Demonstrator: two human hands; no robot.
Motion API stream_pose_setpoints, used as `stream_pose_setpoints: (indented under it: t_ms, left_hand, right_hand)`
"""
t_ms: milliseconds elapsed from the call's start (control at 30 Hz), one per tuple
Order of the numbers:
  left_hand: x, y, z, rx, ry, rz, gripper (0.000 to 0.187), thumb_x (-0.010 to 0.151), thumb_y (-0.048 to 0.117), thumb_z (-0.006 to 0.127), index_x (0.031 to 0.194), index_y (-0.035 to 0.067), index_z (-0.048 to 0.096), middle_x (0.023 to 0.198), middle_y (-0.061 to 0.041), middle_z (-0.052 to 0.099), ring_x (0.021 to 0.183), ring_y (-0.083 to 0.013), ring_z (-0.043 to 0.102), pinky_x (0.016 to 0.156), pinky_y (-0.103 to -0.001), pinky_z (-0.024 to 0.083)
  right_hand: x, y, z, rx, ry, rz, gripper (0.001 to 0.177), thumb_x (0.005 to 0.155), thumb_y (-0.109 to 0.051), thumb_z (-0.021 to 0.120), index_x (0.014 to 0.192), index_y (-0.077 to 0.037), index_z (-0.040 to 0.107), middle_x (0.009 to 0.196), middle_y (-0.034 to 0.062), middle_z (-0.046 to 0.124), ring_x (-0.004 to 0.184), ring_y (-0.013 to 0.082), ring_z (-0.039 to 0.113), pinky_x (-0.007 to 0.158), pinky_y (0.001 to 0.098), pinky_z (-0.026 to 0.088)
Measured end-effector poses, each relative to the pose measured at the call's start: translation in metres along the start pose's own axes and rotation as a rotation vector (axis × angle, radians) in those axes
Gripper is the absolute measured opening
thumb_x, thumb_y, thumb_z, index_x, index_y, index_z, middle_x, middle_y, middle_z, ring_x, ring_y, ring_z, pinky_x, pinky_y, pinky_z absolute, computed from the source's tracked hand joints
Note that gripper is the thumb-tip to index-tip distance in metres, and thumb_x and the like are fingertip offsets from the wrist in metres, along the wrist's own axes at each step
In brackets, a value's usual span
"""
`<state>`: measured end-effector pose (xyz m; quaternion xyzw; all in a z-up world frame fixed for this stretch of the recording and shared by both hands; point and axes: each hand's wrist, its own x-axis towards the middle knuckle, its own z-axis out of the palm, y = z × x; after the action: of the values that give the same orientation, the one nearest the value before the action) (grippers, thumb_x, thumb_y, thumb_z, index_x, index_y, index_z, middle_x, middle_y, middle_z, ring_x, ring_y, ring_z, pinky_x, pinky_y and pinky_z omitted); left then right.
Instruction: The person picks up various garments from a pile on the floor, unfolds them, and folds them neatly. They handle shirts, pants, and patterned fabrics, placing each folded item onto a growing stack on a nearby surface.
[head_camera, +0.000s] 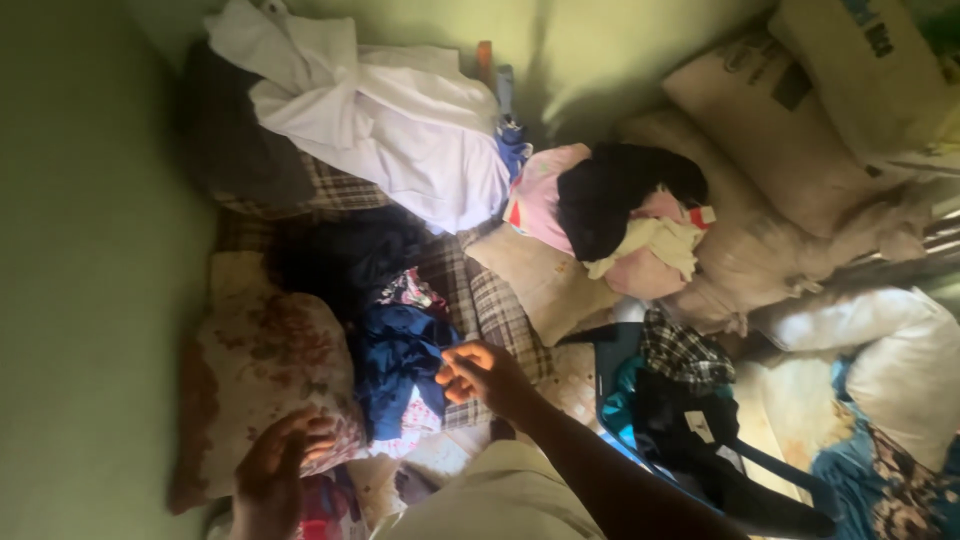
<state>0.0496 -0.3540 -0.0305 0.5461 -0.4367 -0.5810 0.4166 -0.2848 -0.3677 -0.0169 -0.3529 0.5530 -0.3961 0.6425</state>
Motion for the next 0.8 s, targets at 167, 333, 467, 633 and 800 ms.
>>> stream_pose_setpoints:
  t_ms: [167, 333, 467, 633, 800]
  left_hand:
    - [-0.001, -0.017, 0.0, -0.048, 0.169, -0.051, 0.033, 0.1, 0.003, 0.052, 0.129, -0.012, 0.061, 0.11, -0.029, 0.073, 0.094, -0.038, 0.074, 0.086, -0.049, 0.061]
    - [0.005, -0.019, 0.026, 0.038, 0.223, -0.026, 0.034, 0.104, 0.009, 0.05, 0.13, -0.011, 0.062, 0.111, -0.029, 0.073, 0.095, -0.0369, 0.075, 0.086, -0.048, 0.062]
    - [0.01, -0.022, 0.073, 0.041, 0.268, -0.015, 0.037, 0.103, 0.011, 0.051, 0.131, -0.011, 0.061, 0.114, -0.028, 0.072, 0.097, -0.0354, 0.074, 0.087, -0.048, 0.061]
    - [0.028, -0.034, 0.157, -0.004, 0.266, 0.0, 0.036, 0.106, 0.014, 0.051, 0.128, -0.012, 0.061, 0.113, -0.028, 0.074, 0.097, -0.0345, 0.074, 0.086, -0.046, 0.06]
    - [0.035, -0.079, 0.23, -0.072, 0.288, 0.04, 0.036, 0.104, 0.013, 0.052, 0.132, -0.009, 0.06, 0.112, -0.026, 0.074, 0.096, -0.0328, 0.074, 0.086, -0.043, 0.06]
  right_hand:
    - [0.018, -0.006, -0.007, -0.059, -0.05, -0.007, 0.039, 0.101, -0.029, 0.061, 0.124, 0.003, 0.063, 0.104, 0.019, 0.077, 0.079, 0.0197, 0.075, 0.073, 0.0332, 0.064]
    - [0.047, -0.008, -0.03, -0.043, -0.181, -0.011, 0.043, 0.102, -0.032, 0.061, 0.122, 0.005, 0.061, 0.105, 0.019, 0.076, 0.079, 0.0186, 0.073, 0.072, 0.033, 0.063]
    - [0.056, -0.025, -0.079, -0.078, -0.238, -0.025, 0.045, 0.103, -0.034, 0.06, 0.123, 0.006, 0.06, 0.106, 0.0188, 0.076, 0.08, 0.0189, 0.073, 0.073, 0.0327, 0.061]
    - [0.088, -0.02, -0.198, -0.247, -0.278, -0.108, 0.041, 0.102, -0.032, 0.061, 0.126, 0.001, 0.06, 0.115, 0.0114, 0.074, 0.098, 0.014, 0.074, 0.082, 0.0293, 0.064]
    - [0.132, 0.013, -0.348, -0.354, -0.108, -0.145, 0.03, 0.097, -0.026, 0.068, 0.115, -0.002, 0.067, 0.103, 0.0114, 0.075, 0.082, 0.0182, 0.072, 0.071, 0.0302, 0.06]
